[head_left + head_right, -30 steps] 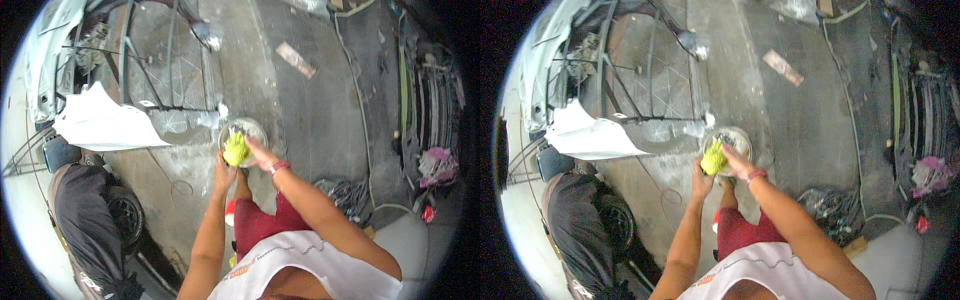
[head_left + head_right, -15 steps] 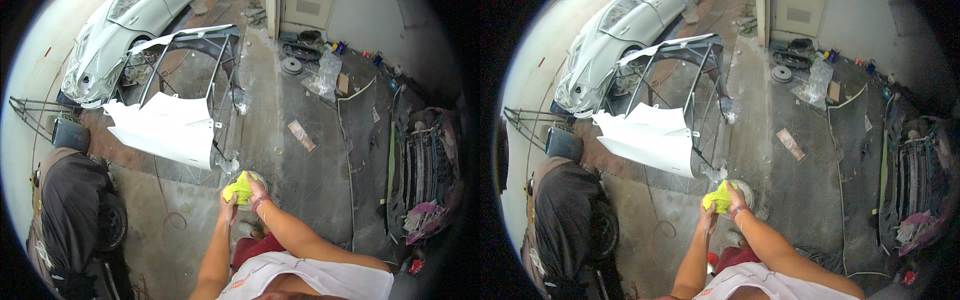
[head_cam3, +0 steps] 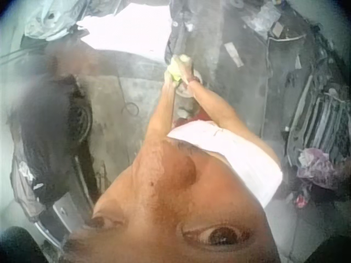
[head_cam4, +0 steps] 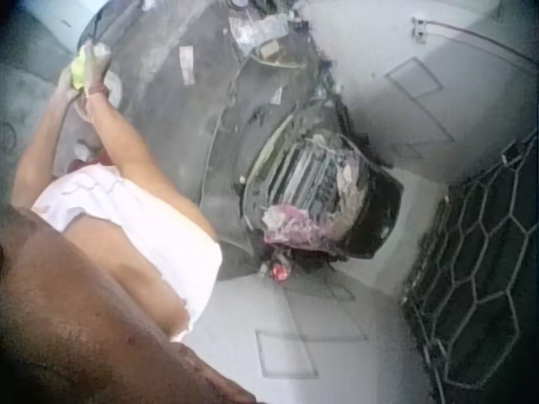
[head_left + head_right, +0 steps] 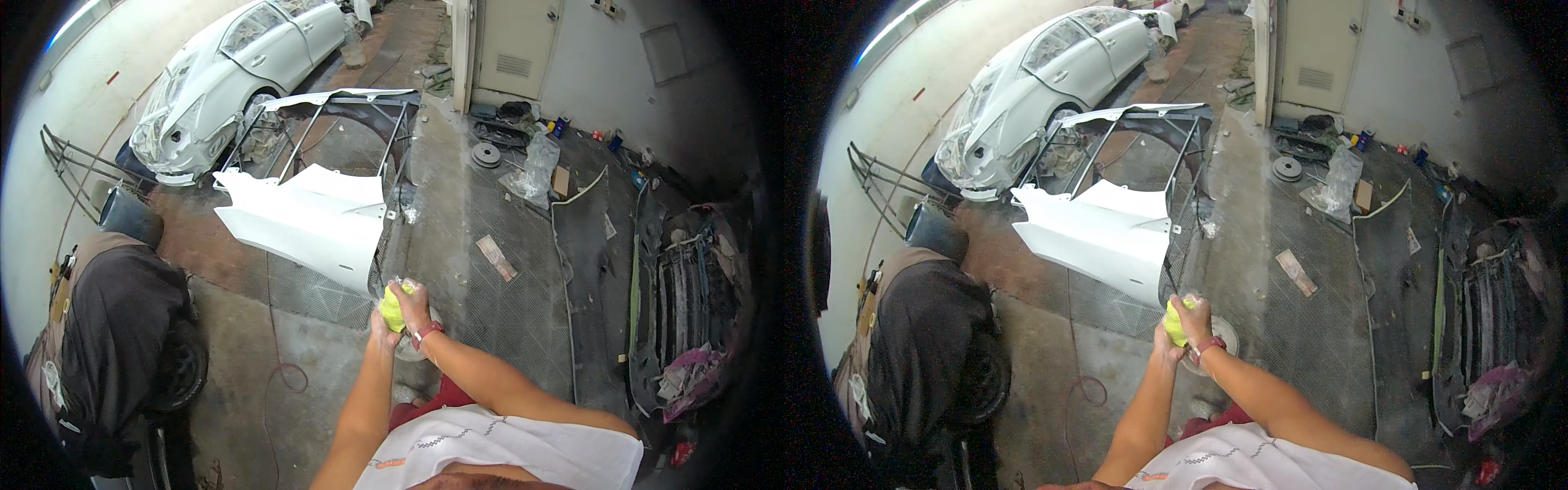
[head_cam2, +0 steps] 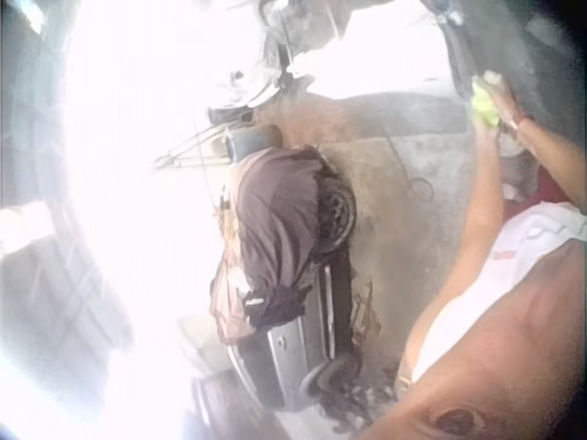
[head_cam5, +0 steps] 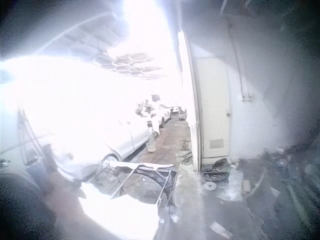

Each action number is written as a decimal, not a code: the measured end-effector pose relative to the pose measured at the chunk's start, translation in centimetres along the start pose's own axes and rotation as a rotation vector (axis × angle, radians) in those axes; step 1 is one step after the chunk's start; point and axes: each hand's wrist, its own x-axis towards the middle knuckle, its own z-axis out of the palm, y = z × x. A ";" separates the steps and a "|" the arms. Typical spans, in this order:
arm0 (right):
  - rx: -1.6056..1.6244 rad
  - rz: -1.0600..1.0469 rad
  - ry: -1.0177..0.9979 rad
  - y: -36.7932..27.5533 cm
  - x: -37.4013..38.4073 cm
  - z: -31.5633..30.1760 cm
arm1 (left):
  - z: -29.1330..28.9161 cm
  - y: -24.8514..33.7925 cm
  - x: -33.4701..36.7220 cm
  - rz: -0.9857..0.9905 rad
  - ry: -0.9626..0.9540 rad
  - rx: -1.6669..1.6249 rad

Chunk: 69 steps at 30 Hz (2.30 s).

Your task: The person scrubs a white car bumper with a black sponge, rinses it in a bucket, and wipes it dry with a yellow cloth. The bumper is handled and turned to clean multiple surfaces.

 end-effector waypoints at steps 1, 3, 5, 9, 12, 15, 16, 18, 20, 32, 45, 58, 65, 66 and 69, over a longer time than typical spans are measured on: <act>-0.103 -0.093 -0.046 -0.9 0.0 0.1 | -0.1 0.4 0.4 0.001 -0.051 -0.003; -0.247 -0.267 -0.141 -2.7 0.0 0.1 | -0.9 1.1 1.4 -0.022 -0.148 -0.021; -0.318 -0.443 -0.249 -4.5 0.1 0.0 | -2.5 1.8 2.4 -0.060 -0.243 -0.050; -0.346 -0.632 -0.536 -7.9 0.8 -0.6 | -5.3 2.7 3.9 0.029 -0.154 -0.010; -0.322 -0.816 -0.748 -9.7 1.8 -1.0 | -5.4 4.0 4.1 -0.068 -0.236 -0.070; -0.272 -0.919 -0.982 -11.2 2.9 -1.7 | -2.9 5.7 2.9 -0.142 -0.296 -0.009; -0.283 -0.929 -1.076 -11.5 3.1 -2.0 | -1.7 6.0 2.2 -0.166 -0.322 0.011; -0.278 -0.816 -1.186 -11.8 3.7 -2.9 | 0.6 6.5 -0.2 -0.060 -0.118 0.196; -0.260 -0.552 -1.267 -11.6 4.2 -4.0 | 2.8 6.3 -2.9 0.061 0.092 0.291; -0.302 0.485 -0.986 -3.6 7.7 -8.4 | 13.9 -0.2 -8.4 0.456 0.204 0.326; 0.699 1.151 -1.715 -20.0 1.3 -7.8 | 19.3 6.5 -15.6 1.820 0.036 1.939; 0.068 0.799 -1.594 -13.4 1.7 -5.4 | 16.4 8.4 -18.3 1.181 -0.067 2.665; -0.219 0.146 -1.468 -5.3 2.8 -2.5 | 10.5 6.4 -13.9 0.903 0.241 2.609; -0.262 0.054 -1.451 -4.5 2.9 -2.1 | 9.8 5.9 -13.3 0.877 0.315 2.620; -0.459 -0.209 -1.428 -2.7 3.0 -1.4 | 8.0 4.7 -11.3 0.674 0.510 2.589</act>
